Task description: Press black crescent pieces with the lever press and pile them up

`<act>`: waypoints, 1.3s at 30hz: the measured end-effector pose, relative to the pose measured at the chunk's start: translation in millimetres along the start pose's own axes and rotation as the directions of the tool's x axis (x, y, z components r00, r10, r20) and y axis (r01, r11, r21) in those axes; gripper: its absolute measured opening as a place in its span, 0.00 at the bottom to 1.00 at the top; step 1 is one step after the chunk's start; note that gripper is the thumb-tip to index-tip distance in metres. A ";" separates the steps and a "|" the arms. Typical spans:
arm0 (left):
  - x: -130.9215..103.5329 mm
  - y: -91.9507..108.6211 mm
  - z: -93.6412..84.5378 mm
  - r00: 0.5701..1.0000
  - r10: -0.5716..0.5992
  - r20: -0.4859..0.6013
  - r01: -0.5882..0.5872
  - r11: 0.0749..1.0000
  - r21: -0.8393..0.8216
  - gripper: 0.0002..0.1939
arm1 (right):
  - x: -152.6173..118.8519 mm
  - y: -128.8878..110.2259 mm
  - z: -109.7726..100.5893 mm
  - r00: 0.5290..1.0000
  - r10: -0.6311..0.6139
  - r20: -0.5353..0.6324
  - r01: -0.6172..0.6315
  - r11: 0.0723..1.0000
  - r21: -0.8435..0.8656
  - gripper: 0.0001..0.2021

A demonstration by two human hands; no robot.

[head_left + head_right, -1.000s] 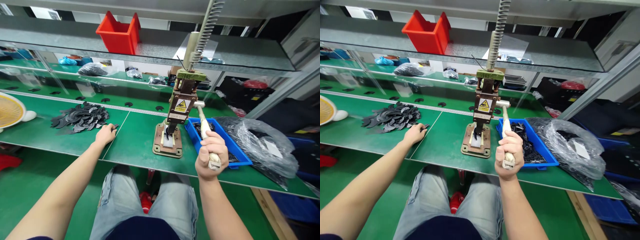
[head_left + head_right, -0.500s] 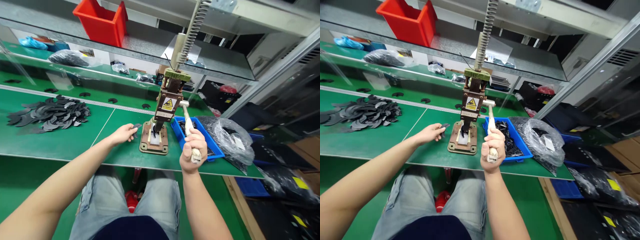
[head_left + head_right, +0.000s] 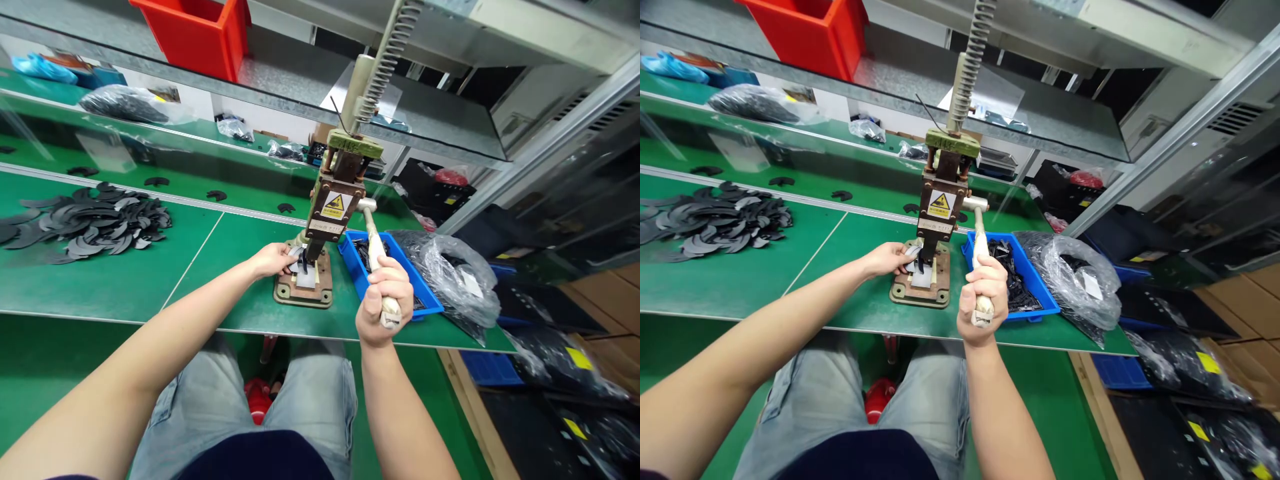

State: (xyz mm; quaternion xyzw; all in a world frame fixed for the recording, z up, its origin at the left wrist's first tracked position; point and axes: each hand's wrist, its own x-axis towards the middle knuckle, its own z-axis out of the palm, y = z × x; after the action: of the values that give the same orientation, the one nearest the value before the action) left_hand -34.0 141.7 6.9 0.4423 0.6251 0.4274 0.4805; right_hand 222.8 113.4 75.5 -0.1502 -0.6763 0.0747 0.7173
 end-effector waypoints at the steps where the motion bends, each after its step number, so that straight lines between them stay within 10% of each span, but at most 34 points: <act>1: 1.7 0.1 -0.8 1.000 -0.007 0.006 0.007 1.000 -0.002 0.16 | -0.1 0.2 0.0 1.000 0.001 0.000 -0.001 1.000 -0.002 0.05; 21: 10.2 -2.6 -11.6 0.994 -0.053 0.099 0.055 0.998 -0.018 0.21 | -2.1 2.6 0.8 0.999 0.027 -0.024 -0.027 1.000 -0.003 0.07; 32: 11.4 18.4 -11.1 0.943 -0.299 0.146 0.294 0.954 0.058 0.12 | -2.1 -2.4 -0.3 1.000 0.029 -0.010 -0.029 0.999 -0.016 0.07; 39: 6.6 15.8 -6.2 0.938 -0.307 0.162 0.315 0.948 -0.029 0.12 | 78.8 1.9 9.3 0.998 -0.025 0.055 0.018 0.993 0.114 0.20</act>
State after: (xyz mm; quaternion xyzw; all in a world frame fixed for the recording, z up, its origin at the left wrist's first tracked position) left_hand -38.9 151.3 21.7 0.3565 0.6360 0.3273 0.6011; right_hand 219.6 140.7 149.9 -0.0996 -0.6926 0.1094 0.7060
